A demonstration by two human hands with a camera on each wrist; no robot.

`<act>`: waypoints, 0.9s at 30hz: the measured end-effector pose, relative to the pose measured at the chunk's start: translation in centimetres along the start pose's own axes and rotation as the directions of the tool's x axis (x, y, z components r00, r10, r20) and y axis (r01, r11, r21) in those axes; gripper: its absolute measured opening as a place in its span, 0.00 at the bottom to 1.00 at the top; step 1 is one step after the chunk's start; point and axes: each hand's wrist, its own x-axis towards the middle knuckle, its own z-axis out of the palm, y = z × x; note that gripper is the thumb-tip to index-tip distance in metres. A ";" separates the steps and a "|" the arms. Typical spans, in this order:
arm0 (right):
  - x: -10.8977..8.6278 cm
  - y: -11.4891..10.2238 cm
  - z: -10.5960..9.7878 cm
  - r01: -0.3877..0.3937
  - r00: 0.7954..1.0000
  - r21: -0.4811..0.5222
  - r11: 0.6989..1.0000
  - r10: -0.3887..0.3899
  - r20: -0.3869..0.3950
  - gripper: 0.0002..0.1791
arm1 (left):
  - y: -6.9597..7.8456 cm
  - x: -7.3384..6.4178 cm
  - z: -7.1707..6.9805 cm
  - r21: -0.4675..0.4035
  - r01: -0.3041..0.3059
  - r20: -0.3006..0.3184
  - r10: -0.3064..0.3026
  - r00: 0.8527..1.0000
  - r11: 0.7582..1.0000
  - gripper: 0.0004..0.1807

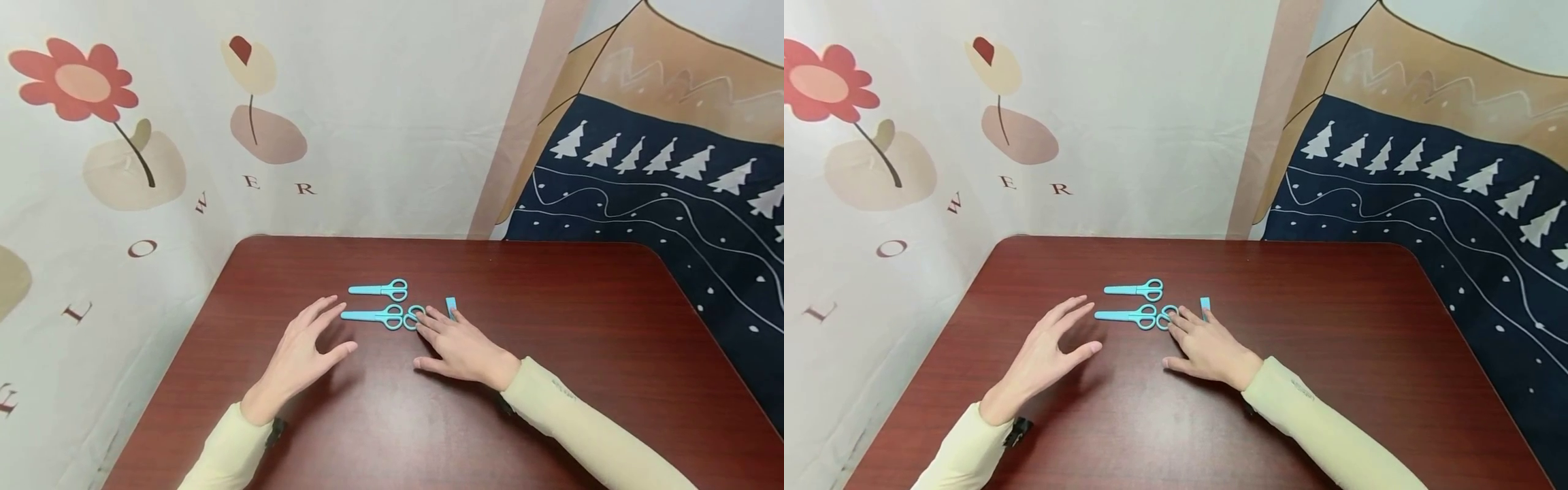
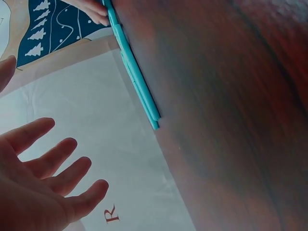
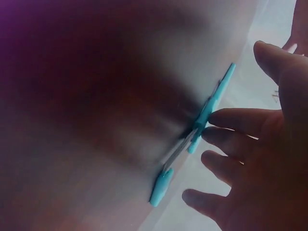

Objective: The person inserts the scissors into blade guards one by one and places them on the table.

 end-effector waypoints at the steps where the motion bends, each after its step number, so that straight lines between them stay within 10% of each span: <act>1: -0.4 -0.1 0.0 0.011 1.000 0.004 1.000 -0.011 -0.002 0.40 | 0.1 0.0 0.0 -0.003 -0.002 -0.002 0.002 1.000 1.000 0.37; 27: -9.8 1.2 -0.8 0.100 0.980 0.047 0.994 -0.090 -0.176 0.21 | 1.1 1.5 1.3 -0.027 -0.031 0.012 0.031 0.999 0.999 0.34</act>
